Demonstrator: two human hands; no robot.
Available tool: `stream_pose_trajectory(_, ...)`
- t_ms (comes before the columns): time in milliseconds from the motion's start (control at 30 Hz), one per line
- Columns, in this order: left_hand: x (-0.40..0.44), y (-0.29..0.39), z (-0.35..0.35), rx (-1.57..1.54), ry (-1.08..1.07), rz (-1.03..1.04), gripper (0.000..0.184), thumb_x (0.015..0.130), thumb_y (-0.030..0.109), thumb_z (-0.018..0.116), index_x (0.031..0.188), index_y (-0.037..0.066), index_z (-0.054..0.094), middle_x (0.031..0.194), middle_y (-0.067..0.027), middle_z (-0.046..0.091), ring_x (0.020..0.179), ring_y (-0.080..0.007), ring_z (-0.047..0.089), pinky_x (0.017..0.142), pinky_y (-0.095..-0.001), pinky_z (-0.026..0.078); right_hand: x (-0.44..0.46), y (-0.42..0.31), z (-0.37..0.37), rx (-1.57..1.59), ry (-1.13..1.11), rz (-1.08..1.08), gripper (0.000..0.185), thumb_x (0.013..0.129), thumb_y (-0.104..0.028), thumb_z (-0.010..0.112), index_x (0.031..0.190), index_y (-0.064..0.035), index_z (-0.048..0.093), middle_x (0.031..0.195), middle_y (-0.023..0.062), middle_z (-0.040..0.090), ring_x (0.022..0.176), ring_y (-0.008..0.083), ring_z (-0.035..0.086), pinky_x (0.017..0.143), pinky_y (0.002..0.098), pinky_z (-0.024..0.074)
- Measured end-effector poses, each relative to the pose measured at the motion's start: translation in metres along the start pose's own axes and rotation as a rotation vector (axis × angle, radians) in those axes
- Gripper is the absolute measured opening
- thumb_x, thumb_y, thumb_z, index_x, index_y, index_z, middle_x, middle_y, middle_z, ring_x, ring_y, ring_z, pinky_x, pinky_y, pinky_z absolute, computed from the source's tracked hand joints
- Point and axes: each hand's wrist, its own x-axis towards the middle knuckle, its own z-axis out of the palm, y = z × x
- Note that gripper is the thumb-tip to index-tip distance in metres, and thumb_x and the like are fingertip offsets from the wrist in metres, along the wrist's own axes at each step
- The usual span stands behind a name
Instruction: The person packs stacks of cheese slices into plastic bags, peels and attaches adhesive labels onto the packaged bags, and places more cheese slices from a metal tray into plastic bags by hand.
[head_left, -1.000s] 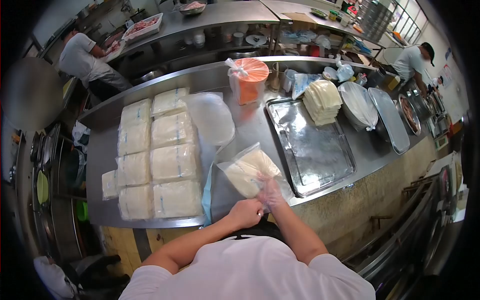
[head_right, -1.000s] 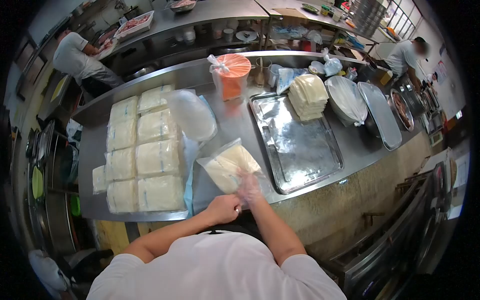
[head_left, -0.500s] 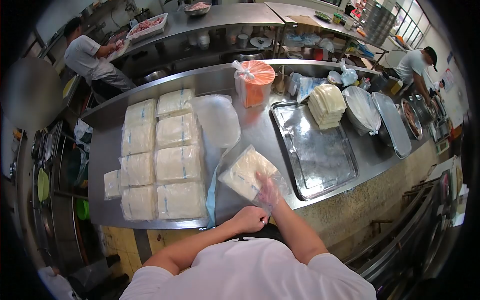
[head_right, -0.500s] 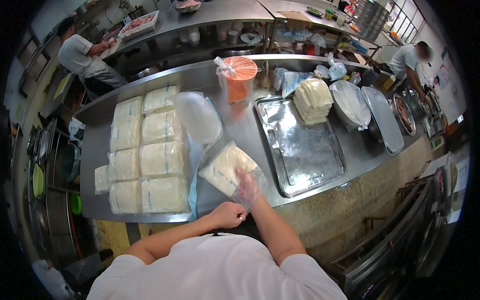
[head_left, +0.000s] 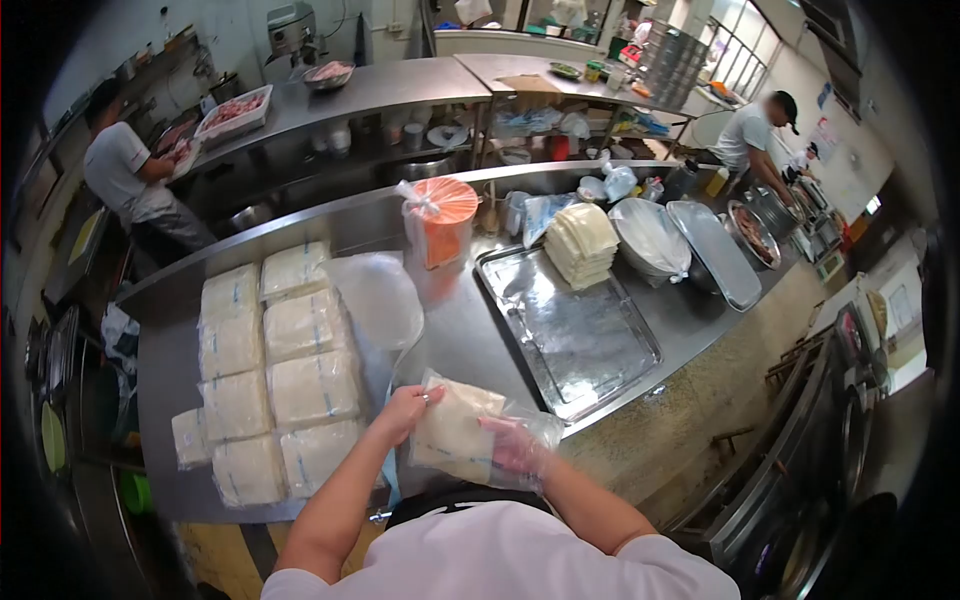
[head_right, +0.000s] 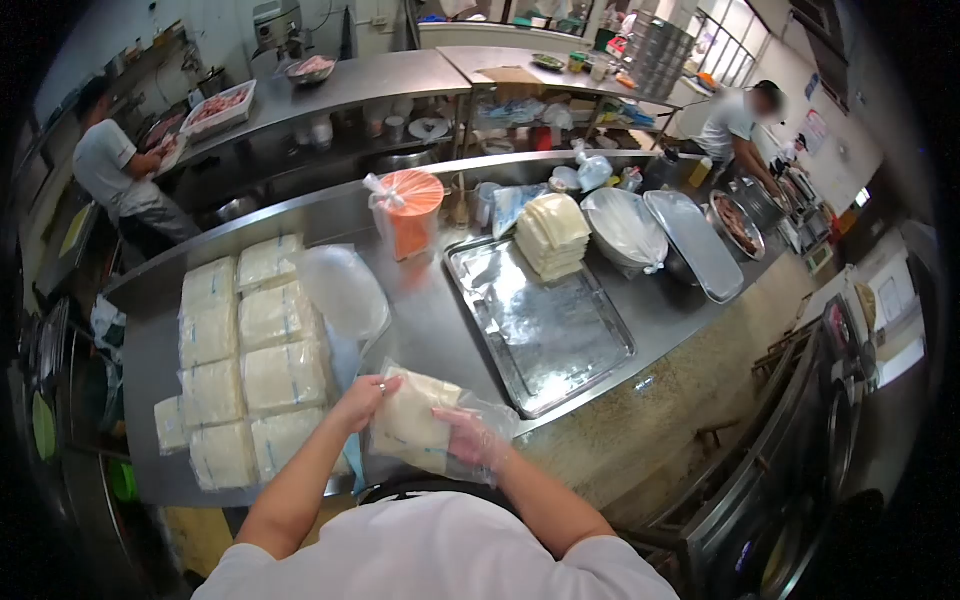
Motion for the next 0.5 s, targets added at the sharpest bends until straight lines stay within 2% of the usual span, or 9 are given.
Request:
stream_pose_trajectory(133, 0.021, -0.015, 0.008, -0.331, 0.005, -0.002, 0.038, 0.104, 0.030, 0.064, 0.118, -0.005, 0.068, 0.106, -0.0101, 0.073, 0.092, -0.0187, 0.070, 0.081, -0.0343, 0.056, -0.018, 0.005, -0.006, 0.044, 0.002, 0.006, 0.058, 0.101, -0.032, 0.065, 0.148, -0.0037, 0.045, 0.142, 0.0127, 0.057, 0.128, 0.0315, 0.059, 0.111, 0.0519, 0.0451)
stream_pose_trajectory(233, 0.012, -0.010, 0.023, -0.452, -0.158, -0.050, 0.037, 0.103, 0.029, 0.065, 0.120, -0.004, 0.067, 0.106, -0.0104, 0.073, 0.091, -0.0184, 0.070, 0.081, -0.0343, 0.057, -0.022, 0.006, -0.018, 0.084, 0.027, 0.002, 0.061, 0.100, -0.034, 0.066, 0.147, -0.0035, 0.044, 0.140, 0.0121, 0.058, 0.126, 0.0298, 0.059, 0.109, 0.0495, 0.0470)
stream_pose_trajectory(333, -0.002, 0.006, 0.028, -0.270, -0.227, -0.049, 0.030, 0.101, 0.024, 0.068, 0.118, -0.001, 0.066, 0.103, -0.0088, 0.072, 0.089, -0.0178, 0.069, 0.080, -0.0345, 0.057, -0.034, 0.003, -0.018, 0.008, 0.056, -0.034, 0.061, 0.100, -0.035, 0.066, 0.147, -0.0025, 0.044, 0.141, 0.0126, 0.058, 0.126, 0.0304, 0.059, 0.108, 0.0496, 0.0479)
stream_pose_trajectory(433, 0.012, -0.005, 0.016, -0.268, -0.305, 0.035, 0.018, 0.099, 0.018, 0.069, 0.108, 0.003, 0.066, 0.102, -0.0082, 0.073, 0.092, -0.0201, 0.071, 0.083, -0.0373, 0.058, -0.047, -0.004, -0.008, -0.089, 0.062, -0.070, 0.060, 0.100, -0.034, 0.066, 0.146, -0.0013, 0.045, 0.139, 0.0133, 0.058, 0.125, 0.0303, 0.060, 0.108, 0.0493, 0.0487)
stream_pose_trajectory(500, 0.012, -0.004, 0.014, -0.294, -0.337, 0.059, 0.017, 0.097, 0.016, 0.072, 0.106, 0.004, 0.066, 0.097, -0.0061, 0.070, 0.090, -0.0179, 0.069, 0.081, -0.0348, 0.057, -0.059, -0.011, 0.012, -0.118, 0.064, -0.098, 0.059, 0.100, -0.032, 0.067, 0.145, -0.0005, 0.046, 0.137, 0.0138, 0.059, 0.123, 0.0298, 0.061, 0.107, 0.0488, 0.0495)
